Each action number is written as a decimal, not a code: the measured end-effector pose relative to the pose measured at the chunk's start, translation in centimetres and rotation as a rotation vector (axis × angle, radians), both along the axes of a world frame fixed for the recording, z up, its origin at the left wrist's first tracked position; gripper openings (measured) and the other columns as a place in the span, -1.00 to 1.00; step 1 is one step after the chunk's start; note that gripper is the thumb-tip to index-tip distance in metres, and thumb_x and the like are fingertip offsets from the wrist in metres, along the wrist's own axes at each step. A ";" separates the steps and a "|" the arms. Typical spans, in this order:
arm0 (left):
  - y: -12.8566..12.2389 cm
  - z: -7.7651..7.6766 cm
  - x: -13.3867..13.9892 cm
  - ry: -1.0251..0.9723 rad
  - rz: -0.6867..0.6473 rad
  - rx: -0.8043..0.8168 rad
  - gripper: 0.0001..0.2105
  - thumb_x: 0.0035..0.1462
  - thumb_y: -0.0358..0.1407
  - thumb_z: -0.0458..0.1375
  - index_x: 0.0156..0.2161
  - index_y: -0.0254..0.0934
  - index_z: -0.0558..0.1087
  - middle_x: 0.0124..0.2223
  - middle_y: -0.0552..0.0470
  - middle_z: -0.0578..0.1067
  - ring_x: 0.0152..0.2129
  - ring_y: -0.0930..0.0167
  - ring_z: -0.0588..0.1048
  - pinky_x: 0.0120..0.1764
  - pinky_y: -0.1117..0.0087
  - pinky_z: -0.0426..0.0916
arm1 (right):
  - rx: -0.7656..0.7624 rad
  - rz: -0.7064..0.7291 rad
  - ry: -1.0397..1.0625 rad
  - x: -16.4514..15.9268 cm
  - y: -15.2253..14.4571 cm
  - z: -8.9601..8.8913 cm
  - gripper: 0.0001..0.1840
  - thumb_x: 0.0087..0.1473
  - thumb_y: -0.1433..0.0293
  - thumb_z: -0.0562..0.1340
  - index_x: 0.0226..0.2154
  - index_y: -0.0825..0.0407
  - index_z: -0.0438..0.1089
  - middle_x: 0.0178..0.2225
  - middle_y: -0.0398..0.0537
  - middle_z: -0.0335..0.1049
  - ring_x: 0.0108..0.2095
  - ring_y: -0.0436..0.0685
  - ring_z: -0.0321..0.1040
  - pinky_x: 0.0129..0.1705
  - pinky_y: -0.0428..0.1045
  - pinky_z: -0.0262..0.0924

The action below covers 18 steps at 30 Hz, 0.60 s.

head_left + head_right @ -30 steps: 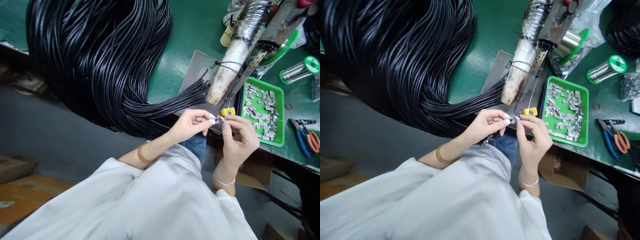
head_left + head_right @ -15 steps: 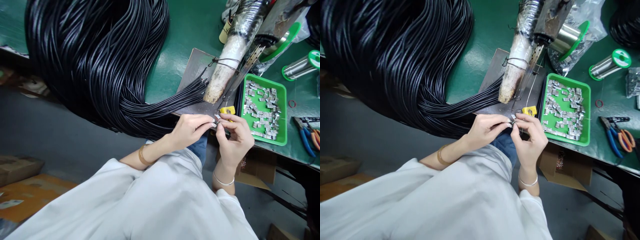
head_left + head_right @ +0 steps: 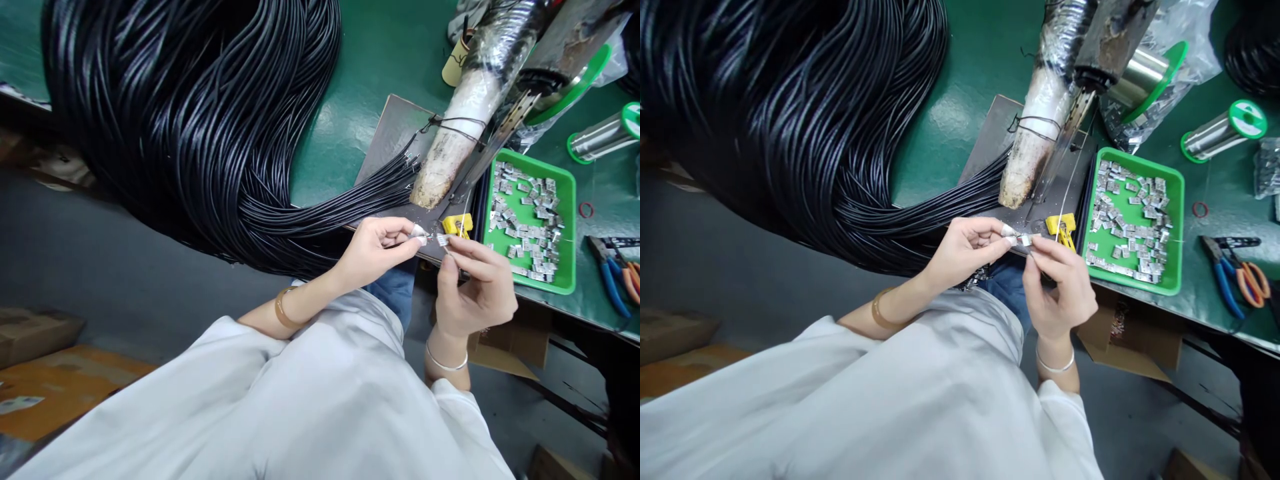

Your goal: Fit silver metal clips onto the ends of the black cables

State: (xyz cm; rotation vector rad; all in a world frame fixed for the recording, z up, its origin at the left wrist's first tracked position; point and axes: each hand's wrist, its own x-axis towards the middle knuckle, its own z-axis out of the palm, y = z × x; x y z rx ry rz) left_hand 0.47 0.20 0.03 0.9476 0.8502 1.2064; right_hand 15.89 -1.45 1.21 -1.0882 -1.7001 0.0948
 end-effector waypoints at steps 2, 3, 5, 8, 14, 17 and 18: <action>0.2 0.0 0.1 -0.028 0.013 0.008 -0.82 0.00 -0.29 0.36 -0.35 -0.39 0.53 -0.43 0.07 0.51 -0.54 0.62 0.40 -0.42 0.58 0.29 | 0.025 0.016 -0.019 -0.2 0.0 -0.4 -0.78 0.03 0.55 0.34 -0.25 -0.05 0.46 -0.21 -0.12 0.58 -0.22 0.10 0.56 -0.16 0.06 0.50; 0.2 0.0 0.1 -0.038 0.020 -0.001 -0.82 -0.01 -0.28 0.37 -0.36 -0.39 0.54 -0.42 0.06 0.53 -0.51 0.60 0.42 -0.39 0.57 0.33 | 0.017 0.018 0.003 -0.2 0.1 -0.6 -0.78 0.04 0.55 0.33 -0.24 -0.05 0.46 -0.22 -0.11 0.58 -0.23 0.10 0.57 -0.17 0.06 0.50; 0.4 0.1 0.1 -0.041 0.030 -0.023 -0.81 -0.01 -0.26 0.37 -0.36 -0.38 0.55 -0.39 0.04 0.56 -0.48 0.57 0.46 -0.33 0.55 0.37 | -0.040 0.020 0.094 -0.2 0.3 -0.9 -0.80 0.08 0.54 0.29 -0.22 -0.03 0.44 -0.23 -0.09 0.57 -0.22 0.11 0.57 -0.21 0.07 0.51; 0.5 0.2 0.1 -0.022 0.026 -0.023 -0.80 0.01 -0.24 0.36 -0.36 -0.37 0.57 -0.37 0.02 0.59 -0.45 0.55 0.49 -0.29 0.52 0.41 | -0.131 0.020 0.177 -0.1 0.5 -1.0 -0.86 0.11 0.50 0.28 -0.24 -0.01 0.41 -0.21 -0.06 0.56 -0.20 0.12 0.56 -0.20 0.09 0.51; 0.6 0.2 0.5 0.013 0.061 -0.004 -0.83 0.00 -0.27 0.36 -0.39 -0.37 0.56 -0.44 0.03 0.56 -0.47 0.53 0.48 -0.32 0.53 0.41 | -0.026 0.017 -0.016 -0.1 0.7 -1.2 -0.79 0.00 0.56 0.36 -0.33 -0.03 0.41 -0.18 -0.10 0.59 -0.18 0.10 0.57 -0.12 0.06 0.50; 0.7 0.1 0.9 0.076 0.107 -0.007 -0.84 0.03 -0.27 0.32 -0.40 -0.37 0.54 -0.46 0.04 0.52 -0.53 0.56 0.42 -0.42 0.55 0.36 | 0.037 0.004 -0.059 -0.1 0.9 -1.5 -0.76 -0.01 0.58 0.35 -0.31 -0.04 0.39 -0.16 -0.12 0.59 -0.21 0.08 0.57 -0.16 0.03 0.50; 0.7 0.0 1.0 0.090 0.119 -0.007 -0.85 0.04 -0.28 0.30 -0.39 -0.37 0.54 -0.47 0.05 0.51 -0.55 0.56 0.41 -0.44 0.56 0.34 | 0.049 -0.004 -0.070 -0.1 1.0 -1.6 -0.76 0.00 0.57 0.35 -0.30 -0.04 0.39 -0.16 -0.13 0.59 -0.21 0.08 0.58 -0.17 0.03 0.50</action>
